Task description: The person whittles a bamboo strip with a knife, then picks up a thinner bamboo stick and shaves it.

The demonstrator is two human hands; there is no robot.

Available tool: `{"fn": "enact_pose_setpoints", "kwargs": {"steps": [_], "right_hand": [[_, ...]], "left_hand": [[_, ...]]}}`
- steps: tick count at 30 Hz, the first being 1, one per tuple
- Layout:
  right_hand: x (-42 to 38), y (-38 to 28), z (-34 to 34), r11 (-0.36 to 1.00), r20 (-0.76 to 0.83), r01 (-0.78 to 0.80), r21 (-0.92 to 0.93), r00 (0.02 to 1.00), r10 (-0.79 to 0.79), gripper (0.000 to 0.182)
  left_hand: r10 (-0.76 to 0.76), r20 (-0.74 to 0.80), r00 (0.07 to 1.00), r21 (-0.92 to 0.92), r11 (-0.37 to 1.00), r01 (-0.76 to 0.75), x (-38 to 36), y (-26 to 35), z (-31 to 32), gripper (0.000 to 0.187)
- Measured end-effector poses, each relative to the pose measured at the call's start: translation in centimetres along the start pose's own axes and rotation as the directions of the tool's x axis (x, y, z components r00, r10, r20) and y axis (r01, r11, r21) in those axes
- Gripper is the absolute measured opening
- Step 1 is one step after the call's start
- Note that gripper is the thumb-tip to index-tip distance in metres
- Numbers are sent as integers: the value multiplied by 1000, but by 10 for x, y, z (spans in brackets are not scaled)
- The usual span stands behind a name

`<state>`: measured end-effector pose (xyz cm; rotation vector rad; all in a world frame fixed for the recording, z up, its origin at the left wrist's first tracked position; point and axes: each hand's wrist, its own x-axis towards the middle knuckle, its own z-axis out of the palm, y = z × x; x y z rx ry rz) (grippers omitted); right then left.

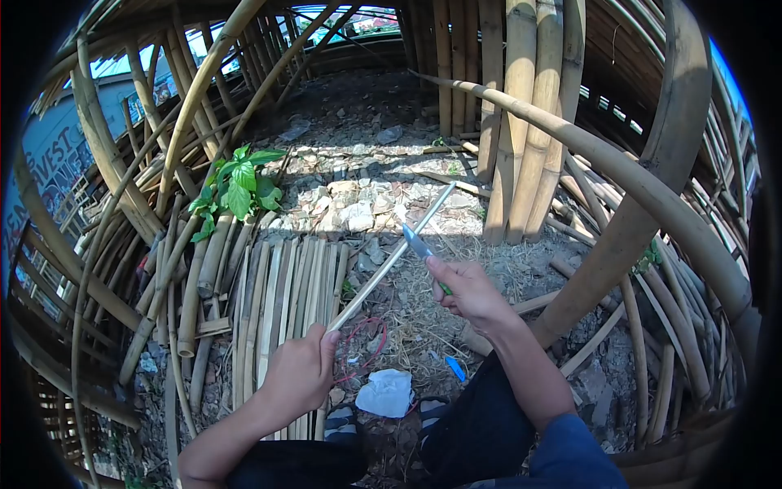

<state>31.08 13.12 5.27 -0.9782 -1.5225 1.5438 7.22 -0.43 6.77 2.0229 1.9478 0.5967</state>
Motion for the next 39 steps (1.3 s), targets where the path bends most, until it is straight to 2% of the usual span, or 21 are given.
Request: {"fn": "enact_pose_setpoints", "kwargs": {"steps": [1,2,3,5,6,8,12,20,24,26,28,29,31,35,37,39], "right_hand": [[-3,3,7,999,57,-34,28,998,32,54],[-7,9,14,997,109,-69,-43,991,73,54],[-11,13,23,996,109,-74,-40,991,78,54],[-16,18,39,997,282,-57,-53,957,70,54],[-17,19,42,997,284,-58,-50,956,70,54],[-16,20,45,998,217,-44,-47,975,53,52],[-14,15,40,998,241,-16,-53,970,29,51],[-8,26,32,979,121,22,-203,993,2,55],[-7,24,31,982,103,30,-189,995,-11,56],[-6,24,27,970,87,92,-224,993,-74,57],[4,12,3,993,-113,98,-66,988,-105,51],[9,12,-11,993,-117,94,-68,988,-101,51],[17,10,-35,1000,-320,12,-5,947,-13,53],[2,15,-18,997,-252,58,41,967,-46,53],[-6,15,0,978,-196,155,140,973,-126,53],[-10,20,11,985,-164,135,110,980,-116,51]], "left_hand": [[5,4,1000,-1,1000,-5,1,1,0,36],[16,0,1000,-5,1000,-16,1,2,-1,36],[25,-4,1000,-9,1000,-25,0,2,-1,36],[27,-12,1000,6,1000,-27,1,2,0,36],[32,-23,999,21,999,-31,0,2,1,36],[39,-30,999,6,999,-39,-1,4,-2,35],[66,-68,996,-3,998,-66,-2,5,-4,34],[63,-27,998,51,997,-61,-2,4,-5,31],[74,-63,995,15,997,-74,-1,2,-2,31],[64,-54,996,10,998,-63,-1,1,-2,31],[52,-43,998,3,999,-51,-4,-1,-3,31],[51,-37,998,7,999,-51,-7,-5,-3,31],[58,-42,997,-5,998,-58,-8,-5,-3,31],[30,-26,999,15,999,-30,-7,-5,-9,32],[-3,-17,1000,-45,999,2,-5,-4,-11,33],[3,0,1000,-43,999,-3,-6,-2,-12,34]]}}
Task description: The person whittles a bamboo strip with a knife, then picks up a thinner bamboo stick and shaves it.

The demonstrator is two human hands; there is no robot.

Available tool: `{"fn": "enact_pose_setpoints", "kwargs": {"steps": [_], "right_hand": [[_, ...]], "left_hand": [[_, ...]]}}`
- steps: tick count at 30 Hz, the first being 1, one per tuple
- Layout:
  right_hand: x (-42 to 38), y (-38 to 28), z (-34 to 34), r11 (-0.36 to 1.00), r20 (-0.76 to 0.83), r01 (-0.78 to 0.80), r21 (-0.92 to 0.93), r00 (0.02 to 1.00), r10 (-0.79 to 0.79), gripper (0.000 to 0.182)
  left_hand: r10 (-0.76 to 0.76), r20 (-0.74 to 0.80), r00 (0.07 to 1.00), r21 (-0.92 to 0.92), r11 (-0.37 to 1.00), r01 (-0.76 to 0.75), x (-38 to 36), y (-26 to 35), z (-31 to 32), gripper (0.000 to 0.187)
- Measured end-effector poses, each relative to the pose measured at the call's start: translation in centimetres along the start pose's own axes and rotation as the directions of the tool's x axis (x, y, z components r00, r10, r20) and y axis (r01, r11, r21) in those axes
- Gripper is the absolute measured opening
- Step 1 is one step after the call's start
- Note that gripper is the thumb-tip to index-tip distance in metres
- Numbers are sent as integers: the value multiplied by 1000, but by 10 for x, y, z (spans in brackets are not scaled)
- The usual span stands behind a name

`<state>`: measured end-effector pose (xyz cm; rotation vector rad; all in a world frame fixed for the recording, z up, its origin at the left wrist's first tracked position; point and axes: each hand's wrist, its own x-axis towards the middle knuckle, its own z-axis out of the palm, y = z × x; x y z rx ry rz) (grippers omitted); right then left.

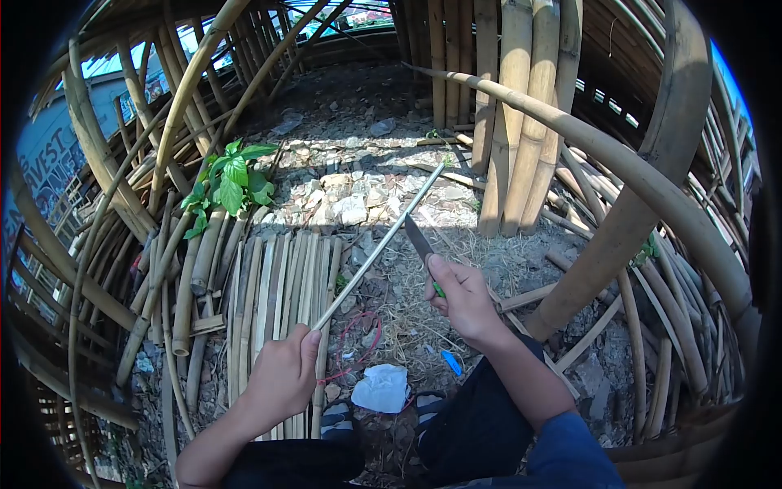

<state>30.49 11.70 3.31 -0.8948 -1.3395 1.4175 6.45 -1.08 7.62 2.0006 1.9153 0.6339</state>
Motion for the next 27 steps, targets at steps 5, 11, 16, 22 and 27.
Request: {"fn": "enact_pose_setpoints", "kwargs": {"steps": [5,11,16,22,27], "right_hand": [[-17,5,29,971,385,-9,-237,917,103,56],[-14,-3,26,959,360,-180,-220,899,251,49],[-9,-4,21,940,278,-58,-337,947,158,50],[-4,5,18,926,239,-40,-375,961,139,52],[21,-4,-17,973,78,-31,-228,996,50,53]], "left_hand": [[52,25,998,-14,999,-51,1,-1,6,34],[44,10,999,-30,999,-43,-6,1,2,34],[21,19,1000,-24,999,-20,-7,-2,4,32],[20,39,999,-35,999,-18,-5,-5,5,31],[-12,57,998,-32,999,14,-9,-8,2,31]]}}
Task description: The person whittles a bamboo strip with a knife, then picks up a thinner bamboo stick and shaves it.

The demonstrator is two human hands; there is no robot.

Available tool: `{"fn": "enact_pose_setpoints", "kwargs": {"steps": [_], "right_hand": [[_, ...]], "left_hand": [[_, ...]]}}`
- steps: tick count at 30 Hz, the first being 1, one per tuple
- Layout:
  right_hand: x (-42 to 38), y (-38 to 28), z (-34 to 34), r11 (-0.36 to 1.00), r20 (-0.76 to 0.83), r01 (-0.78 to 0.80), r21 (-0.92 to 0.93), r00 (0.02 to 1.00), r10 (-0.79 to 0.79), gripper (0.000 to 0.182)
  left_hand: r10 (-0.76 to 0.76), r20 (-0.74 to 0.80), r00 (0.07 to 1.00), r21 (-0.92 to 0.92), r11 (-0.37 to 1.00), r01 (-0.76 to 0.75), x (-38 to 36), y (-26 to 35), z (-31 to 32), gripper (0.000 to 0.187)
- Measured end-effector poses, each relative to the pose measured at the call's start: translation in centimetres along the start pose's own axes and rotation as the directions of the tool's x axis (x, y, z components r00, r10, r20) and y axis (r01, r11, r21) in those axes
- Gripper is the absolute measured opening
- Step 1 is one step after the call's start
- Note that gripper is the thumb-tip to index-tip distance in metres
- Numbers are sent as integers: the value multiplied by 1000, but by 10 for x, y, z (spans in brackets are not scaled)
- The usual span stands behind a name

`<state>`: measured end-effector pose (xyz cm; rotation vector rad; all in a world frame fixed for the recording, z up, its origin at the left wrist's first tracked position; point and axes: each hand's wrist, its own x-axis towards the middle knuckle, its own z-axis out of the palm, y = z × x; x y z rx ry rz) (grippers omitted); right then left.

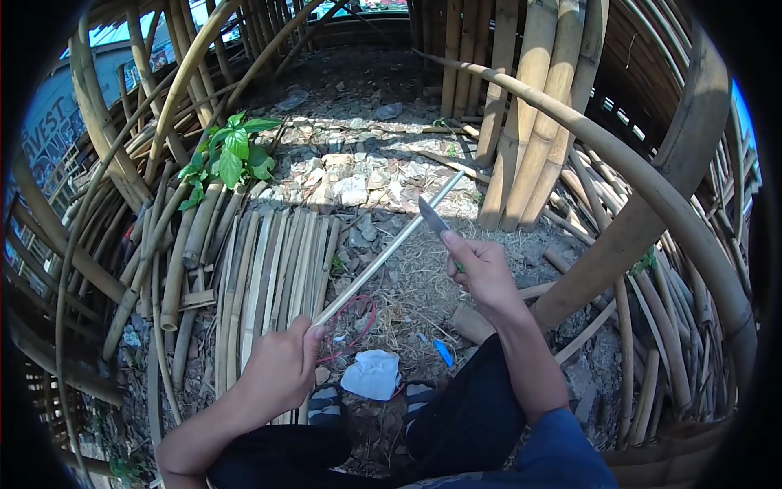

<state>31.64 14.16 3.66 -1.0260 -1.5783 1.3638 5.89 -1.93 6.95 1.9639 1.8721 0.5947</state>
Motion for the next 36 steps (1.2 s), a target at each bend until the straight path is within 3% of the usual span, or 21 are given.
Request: {"fn": "enact_pose_setpoints", "kwargs": {"steps": [1,4,5,7,10,17,20,22,23,25,29,31,36], "right_hand": [[5,-2,-14,998,-115,-40,50,992,45,52],[2,-7,-25,982,-82,-143,125,985,154,51],[-2,-5,-19,982,-86,-143,125,984,154,51],[-12,0,6,995,70,-34,94,997,27,52],[-20,-1,22,994,142,-46,99,989,31,53],[-6,-7,-16,988,30,-67,136,998,64,54],[-10,-7,-11,985,85,-124,121,990,114,55],[-15,-2,8,990,180,-56,133,983,32,56],[-13,-4,1,989,177,-57,135,984,32,56],[-4,-12,-18,994,-9,-54,94,998,55,55],[-3,-10,-19,983,5,-121,140,993,121,54],[-12,-9,-7,987,82,-147,65,986,142,54],[2,-9,-28,986,-27,-132,102,990,136,54]], "left_hand": [[4,0,1000,-4,1000,-4,-2,-2,0,31],[0,17,1000,8,1000,0,-3,-1,2,31],[4,19,1000,9,1000,-4,-3,1,1,31],[6,-8,1000,3,1000,-6,-2,3,0,31],[45,-21,999,47,998,-44,-2,-1,3,28],[47,-46,998,138,990,-41,-8,-4,7,26],[27,-62,998,153,988,-17,-8,-4,9,23],[35,-58,998,169,985,-25,-7,-4,8,22],[38,-54,998,171,985,-28,-8,-4,8,22],[50,-78,996,174,984,-36,-10,-5,8,22],[22,-28,999,190,982,-16,-8,-6,8,26],[52,-57,997,195,980,-40,-8,-8,8,26],[41,-73,996,189,982,-27,-9,-7,8,24]]}}
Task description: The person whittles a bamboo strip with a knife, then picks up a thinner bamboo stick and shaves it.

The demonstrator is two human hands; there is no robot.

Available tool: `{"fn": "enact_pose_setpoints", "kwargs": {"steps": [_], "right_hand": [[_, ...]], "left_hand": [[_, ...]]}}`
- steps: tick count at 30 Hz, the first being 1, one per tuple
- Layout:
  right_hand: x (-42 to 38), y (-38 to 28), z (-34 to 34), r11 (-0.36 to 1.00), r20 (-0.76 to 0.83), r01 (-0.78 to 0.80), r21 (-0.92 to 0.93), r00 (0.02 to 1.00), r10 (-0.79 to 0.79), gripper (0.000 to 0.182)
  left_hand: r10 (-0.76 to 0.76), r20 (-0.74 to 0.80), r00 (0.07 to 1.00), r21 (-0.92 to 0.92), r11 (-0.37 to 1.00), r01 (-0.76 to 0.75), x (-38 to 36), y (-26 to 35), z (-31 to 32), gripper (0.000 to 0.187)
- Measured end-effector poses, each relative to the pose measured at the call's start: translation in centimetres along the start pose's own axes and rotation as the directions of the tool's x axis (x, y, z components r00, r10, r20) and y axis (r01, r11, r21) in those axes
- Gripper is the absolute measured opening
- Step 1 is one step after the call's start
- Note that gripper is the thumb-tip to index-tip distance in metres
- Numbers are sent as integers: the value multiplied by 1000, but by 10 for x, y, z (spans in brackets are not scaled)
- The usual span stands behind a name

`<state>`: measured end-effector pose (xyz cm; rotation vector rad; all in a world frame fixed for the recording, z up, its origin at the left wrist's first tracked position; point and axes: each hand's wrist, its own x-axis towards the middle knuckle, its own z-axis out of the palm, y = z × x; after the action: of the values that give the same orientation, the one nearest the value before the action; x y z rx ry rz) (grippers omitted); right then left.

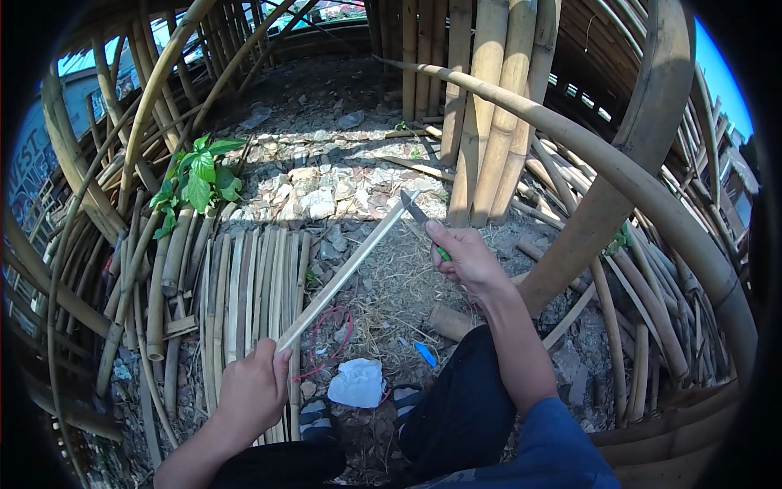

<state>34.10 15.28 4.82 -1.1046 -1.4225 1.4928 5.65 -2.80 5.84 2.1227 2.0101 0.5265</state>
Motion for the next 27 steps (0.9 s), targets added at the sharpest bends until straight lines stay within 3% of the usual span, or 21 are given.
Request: {"fn": "enact_pose_setpoints", "kwargs": {"steps": [3,6,9,12,14,18,21,23,27], "right_hand": [[-4,2,5,999,-17,-27,-22,999,27,54],[2,5,0,999,28,19,-41,999,-18,55],[13,3,-16,997,-27,67,-47,997,-69,54],[2,9,-4,1000,-33,22,4,999,-22,54],[-9,8,13,984,16,151,-91,989,-150,56],[-23,8,33,962,105,155,-225,985,-134,55],[-16,9,25,980,148,148,-131,981,-128,55],[15,10,-7,992,-122,102,-77,986,-111,55],[15,-1,-24,997,-257,-44,68,965,60,54]], "left_hand": [[-3,3,1000,1,1000,3,0,1,4,25],[-1,1,1000,8,1000,1,3,2,1,25],[-3,0,1000,6,1000,3,4,0,4,25],[7,5,1000,18,1000,-7,4,0,2,26],[7,-14,1000,11,1000,-7,5,3,2,26],[1,10,1000,12,1000,-1,2,1,-2,27],[-12,29,1000,9,1000,12,-1,1,-3,27],[-16,56,998,21,1000,15,-4,-2,-2,27],[15,15,1000,-13,1000,-15,1,-6,1,27]]}}
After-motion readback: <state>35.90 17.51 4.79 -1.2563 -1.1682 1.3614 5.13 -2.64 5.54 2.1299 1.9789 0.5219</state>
